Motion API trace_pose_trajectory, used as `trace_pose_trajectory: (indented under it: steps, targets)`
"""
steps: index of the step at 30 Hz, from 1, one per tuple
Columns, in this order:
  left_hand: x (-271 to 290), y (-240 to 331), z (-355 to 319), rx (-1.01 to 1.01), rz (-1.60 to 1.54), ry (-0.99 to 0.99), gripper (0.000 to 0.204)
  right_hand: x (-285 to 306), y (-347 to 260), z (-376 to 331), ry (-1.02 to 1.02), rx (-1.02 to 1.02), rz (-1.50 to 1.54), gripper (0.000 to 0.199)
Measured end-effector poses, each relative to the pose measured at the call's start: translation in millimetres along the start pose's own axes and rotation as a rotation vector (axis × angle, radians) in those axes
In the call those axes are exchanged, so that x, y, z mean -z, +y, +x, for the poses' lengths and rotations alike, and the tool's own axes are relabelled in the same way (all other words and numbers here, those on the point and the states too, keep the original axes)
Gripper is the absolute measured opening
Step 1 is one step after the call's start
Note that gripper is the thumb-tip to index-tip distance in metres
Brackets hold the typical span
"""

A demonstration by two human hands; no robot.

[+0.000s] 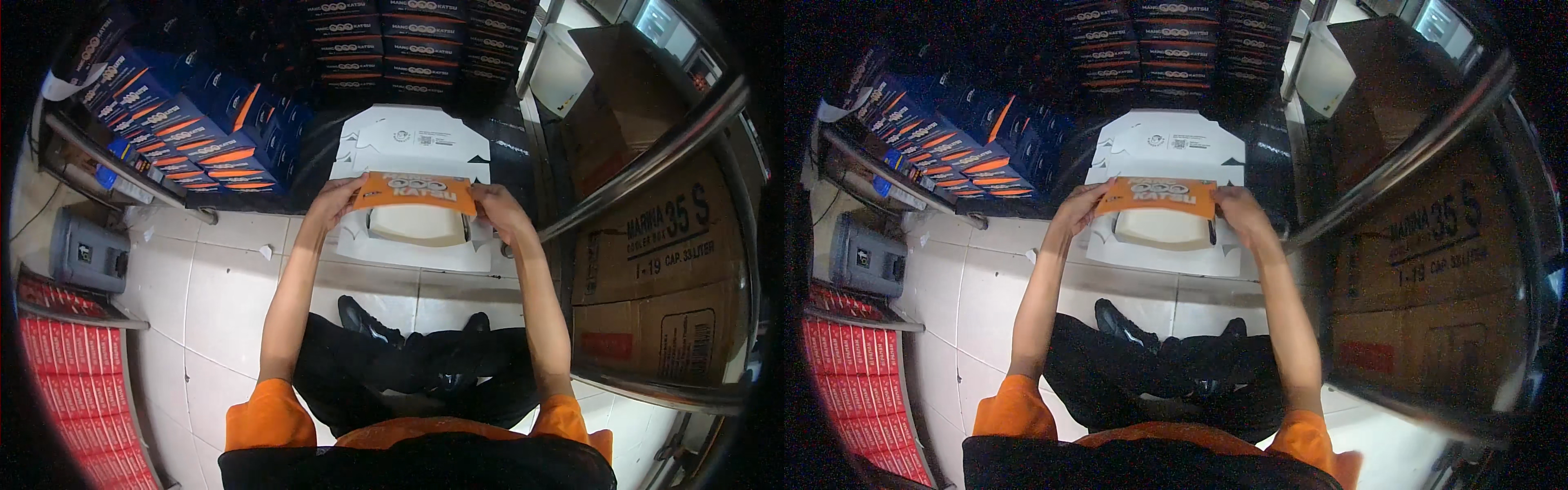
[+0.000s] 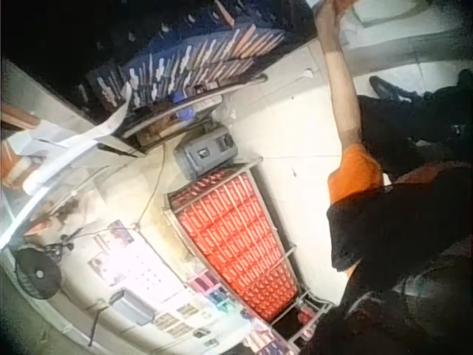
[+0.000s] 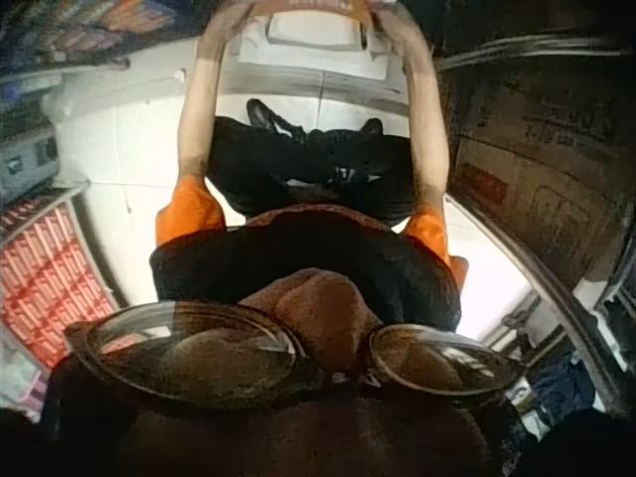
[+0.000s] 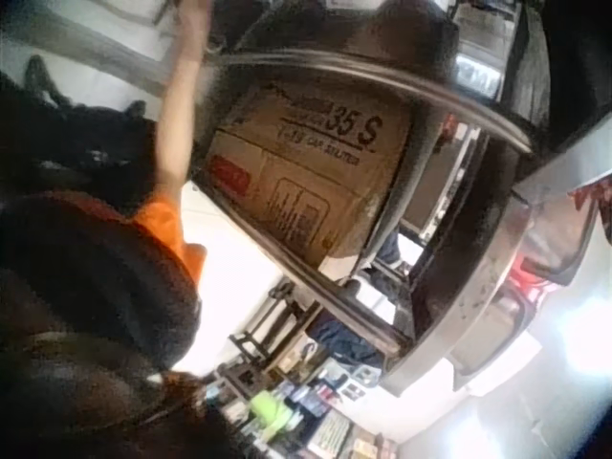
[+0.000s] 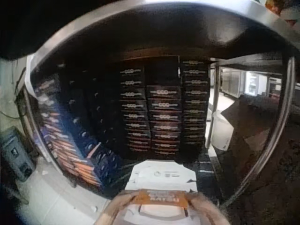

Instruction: The person assembles cardboard food boxes by hand, folding the flaps and sides of several flat box templates taken from a stack to form completed boxes.

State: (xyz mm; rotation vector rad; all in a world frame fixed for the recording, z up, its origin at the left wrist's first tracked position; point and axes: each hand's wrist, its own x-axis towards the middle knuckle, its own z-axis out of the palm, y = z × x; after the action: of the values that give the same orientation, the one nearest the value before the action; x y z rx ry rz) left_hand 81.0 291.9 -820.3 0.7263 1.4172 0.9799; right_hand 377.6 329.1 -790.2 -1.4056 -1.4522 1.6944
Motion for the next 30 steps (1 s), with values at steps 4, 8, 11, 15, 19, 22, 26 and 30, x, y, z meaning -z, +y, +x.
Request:
trace_pose_trajectory:
  steps: [4, 8, 11, 15, 19, 22, 26, 30]
  targets:
    - [-4, -12, 7, -0.024, -0.071, -0.01, 0.037, -1, 21, 0, 0.194, 0.13, 0.01, 0.032]
    - [-2, -28, 21, -0.054, -0.024, -0.043, 0.034, 4, 45, 9, 0.256, 0.251, -0.306, 0.039]
    - [-4, -20, 14, -0.272, 0.183, 0.019, 0.039, -6, 5, -13, 0.19, 0.397, -0.62, 0.047]
    - [-12, -9, 11, -1.162, 1.035, -0.103, 0.051, -1, 5, -10, -0.069, 0.69, -1.105, 0.065]
    - [-31, 3, -33, -0.945, 1.266, -0.387, 0.074, 0, 2, -17, -0.206, 0.595, -1.262, 0.077]
    - [-24, -6, -38, -1.076, 1.517, -0.301, 0.079, -5, 25, -10, -0.189, 0.836, -1.335, 0.075]
    - [-36, 4, -34, -1.026, 1.695, -0.295, 0.059, -2, 41, -3, -0.108, 0.909, -1.321, 0.062]
    - [-39, -3, -28, -1.201, 1.816, -0.275, 0.048, 3, 41, -3, -0.143, 0.941, -1.042, 0.048]
